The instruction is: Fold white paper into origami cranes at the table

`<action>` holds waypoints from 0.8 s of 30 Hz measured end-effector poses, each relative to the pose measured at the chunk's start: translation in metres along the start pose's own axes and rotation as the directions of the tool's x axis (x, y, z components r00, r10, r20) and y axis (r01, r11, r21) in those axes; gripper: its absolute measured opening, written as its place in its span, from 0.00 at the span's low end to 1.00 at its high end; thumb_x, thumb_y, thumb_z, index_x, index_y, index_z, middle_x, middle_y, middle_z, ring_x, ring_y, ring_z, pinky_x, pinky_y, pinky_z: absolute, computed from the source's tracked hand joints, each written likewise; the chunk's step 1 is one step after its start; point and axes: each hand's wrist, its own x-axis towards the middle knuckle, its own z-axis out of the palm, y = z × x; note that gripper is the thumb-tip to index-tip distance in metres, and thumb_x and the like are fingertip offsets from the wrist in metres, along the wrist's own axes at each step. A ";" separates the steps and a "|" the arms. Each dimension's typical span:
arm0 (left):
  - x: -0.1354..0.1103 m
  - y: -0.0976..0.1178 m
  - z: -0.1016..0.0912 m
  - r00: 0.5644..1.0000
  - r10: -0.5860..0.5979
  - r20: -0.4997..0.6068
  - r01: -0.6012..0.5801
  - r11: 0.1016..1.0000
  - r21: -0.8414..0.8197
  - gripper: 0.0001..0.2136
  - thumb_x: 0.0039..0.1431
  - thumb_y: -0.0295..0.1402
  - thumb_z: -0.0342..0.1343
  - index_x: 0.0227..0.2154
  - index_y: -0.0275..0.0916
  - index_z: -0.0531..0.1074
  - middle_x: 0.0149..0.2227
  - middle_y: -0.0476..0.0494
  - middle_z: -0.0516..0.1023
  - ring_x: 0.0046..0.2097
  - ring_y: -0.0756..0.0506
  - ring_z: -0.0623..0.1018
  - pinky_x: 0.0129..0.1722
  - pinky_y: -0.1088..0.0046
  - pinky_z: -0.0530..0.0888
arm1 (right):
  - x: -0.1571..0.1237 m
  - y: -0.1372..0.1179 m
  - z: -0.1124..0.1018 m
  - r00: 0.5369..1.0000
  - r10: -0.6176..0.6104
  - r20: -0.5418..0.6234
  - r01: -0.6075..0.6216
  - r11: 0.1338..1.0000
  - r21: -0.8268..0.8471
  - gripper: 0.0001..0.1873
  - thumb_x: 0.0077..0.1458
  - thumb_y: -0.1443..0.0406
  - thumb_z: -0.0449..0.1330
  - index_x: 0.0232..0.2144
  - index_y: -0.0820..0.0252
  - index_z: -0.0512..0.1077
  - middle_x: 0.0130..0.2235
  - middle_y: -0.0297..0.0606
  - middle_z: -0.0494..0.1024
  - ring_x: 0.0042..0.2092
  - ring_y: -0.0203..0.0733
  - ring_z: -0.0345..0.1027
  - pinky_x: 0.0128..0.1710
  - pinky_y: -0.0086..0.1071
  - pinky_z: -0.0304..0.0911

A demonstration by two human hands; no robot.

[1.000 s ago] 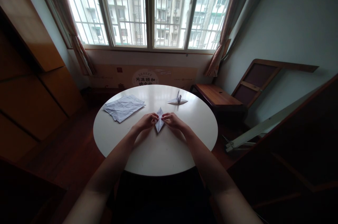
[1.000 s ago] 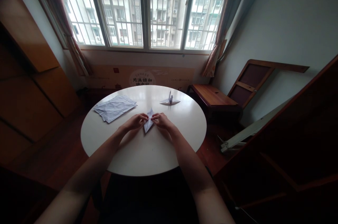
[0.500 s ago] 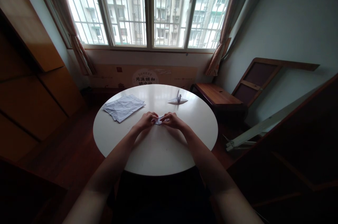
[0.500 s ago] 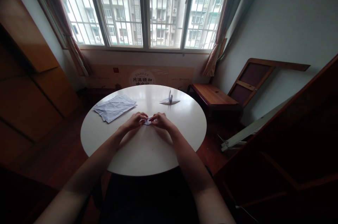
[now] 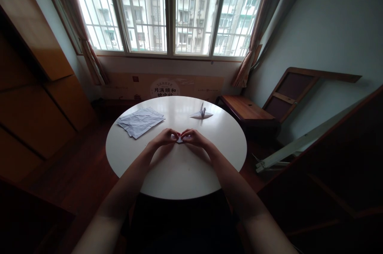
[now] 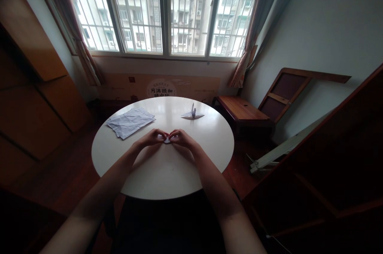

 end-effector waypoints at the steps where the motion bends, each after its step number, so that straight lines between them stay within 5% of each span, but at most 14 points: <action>1: 0.000 0.000 -0.001 1.000 0.010 0.023 -0.009 1.000 -0.029 0.07 0.50 0.34 0.61 0.30 0.37 0.80 0.40 0.42 0.82 0.40 0.43 0.80 0.40 0.73 0.72 | 0.000 -0.001 -0.001 1.000 -0.001 0.004 0.001 1.000 0.006 0.10 0.50 0.61 0.65 0.36 0.58 0.80 0.42 0.42 0.78 0.40 0.42 0.73 0.42 0.32 0.66; 7: 0.000 -0.003 -0.004 0.996 0.041 0.084 -0.036 0.997 -0.068 0.12 0.46 0.38 0.65 0.33 0.37 0.80 0.42 0.43 0.81 0.40 0.43 0.79 0.40 0.74 0.72 | 0.001 0.001 0.000 0.999 0.039 0.014 -0.039 0.999 -0.019 0.14 0.43 0.61 0.70 0.35 0.58 0.79 0.42 0.42 0.76 0.40 0.42 0.72 0.42 0.33 0.66; 24: 0.000 -0.002 -0.005 0.996 0.000 0.084 0.010 0.993 -0.117 0.11 0.48 0.38 0.64 0.32 0.37 0.81 0.45 0.40 0.80 0.42 0.41 0.79 0.42 0.72 0.72 | 0.002 0.002 0.001 0.999 0.035 -0.012 -0.035 0.999 0.005 0.09 0.46 0.60 0.68 0.30 0.60 0.79 0.41 0.42 0.75 0.39 0.41 0.71 0.42 0.33 0.65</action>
